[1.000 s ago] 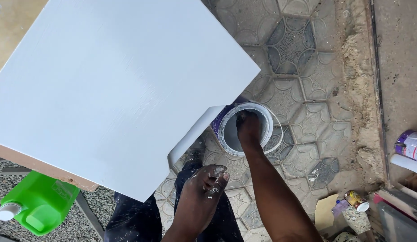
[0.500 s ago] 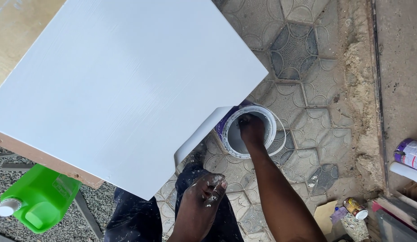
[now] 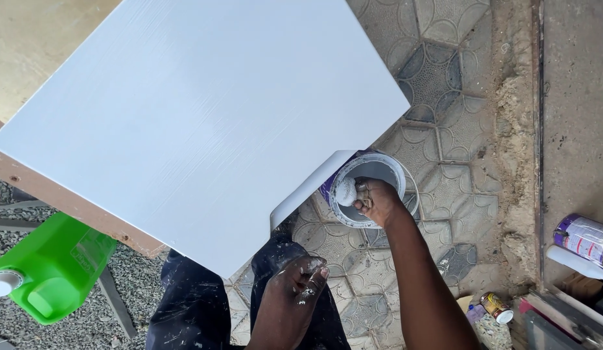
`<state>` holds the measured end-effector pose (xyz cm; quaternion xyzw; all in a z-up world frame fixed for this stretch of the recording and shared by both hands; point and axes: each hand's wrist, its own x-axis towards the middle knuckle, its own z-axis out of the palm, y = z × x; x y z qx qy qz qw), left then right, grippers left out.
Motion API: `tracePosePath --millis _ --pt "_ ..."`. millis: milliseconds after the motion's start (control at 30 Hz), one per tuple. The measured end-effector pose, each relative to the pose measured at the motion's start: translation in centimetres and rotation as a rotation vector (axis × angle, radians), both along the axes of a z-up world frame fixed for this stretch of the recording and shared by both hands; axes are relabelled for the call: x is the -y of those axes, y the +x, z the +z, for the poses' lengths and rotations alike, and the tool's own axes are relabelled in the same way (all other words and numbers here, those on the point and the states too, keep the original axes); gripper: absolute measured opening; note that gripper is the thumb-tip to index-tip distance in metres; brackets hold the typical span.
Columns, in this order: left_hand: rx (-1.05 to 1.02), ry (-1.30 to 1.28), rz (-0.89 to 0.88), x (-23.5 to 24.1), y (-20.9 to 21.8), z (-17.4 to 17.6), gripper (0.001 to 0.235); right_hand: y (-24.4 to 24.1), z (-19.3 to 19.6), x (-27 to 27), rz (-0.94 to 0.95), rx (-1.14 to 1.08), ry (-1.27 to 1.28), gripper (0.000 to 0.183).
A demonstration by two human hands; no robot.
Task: The person paints a white rectangular wooden board using a sponge applicator dipped in a bucket of white paint. They apply the paint to the board's surface and edges, then move the board to a different location on the floor to continue painting.
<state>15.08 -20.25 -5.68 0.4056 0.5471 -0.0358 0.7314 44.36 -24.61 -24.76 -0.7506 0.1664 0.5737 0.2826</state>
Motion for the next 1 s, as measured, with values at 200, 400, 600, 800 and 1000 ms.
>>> tracePosePath --millis 200,400,600,800,1000 --pt "0.006 0.012 0.051 -0.7 -1.7 0.6 0.032 1.0 1.9 -1.3 0.080 -0.189 0.044 0.017" --pt "0.147 0.128 0.119 -2.3 -3.6 1.9 0.039 -0.7 2.0 -2.5 0.152 0.047 -0.122 0.006" --pt "0.272 0.275 0.482 -5.5 -7.5 3.2 0.040 -1.8 8.0 -2.1 0.070 0.113 -0.030 0.032" --pt "-0.223 0.704 0.918 -13.4 -14.0 2.0 0.019 -3.7 14.2 0.2 -0.086 -0.135 0.316 0.061" --pt "-0.445 1.056 0.774 -22.7 -19.4 -1.2 0.005 -14.6 20.3 -12.9 0.047 -0.141 0.620 0.046"
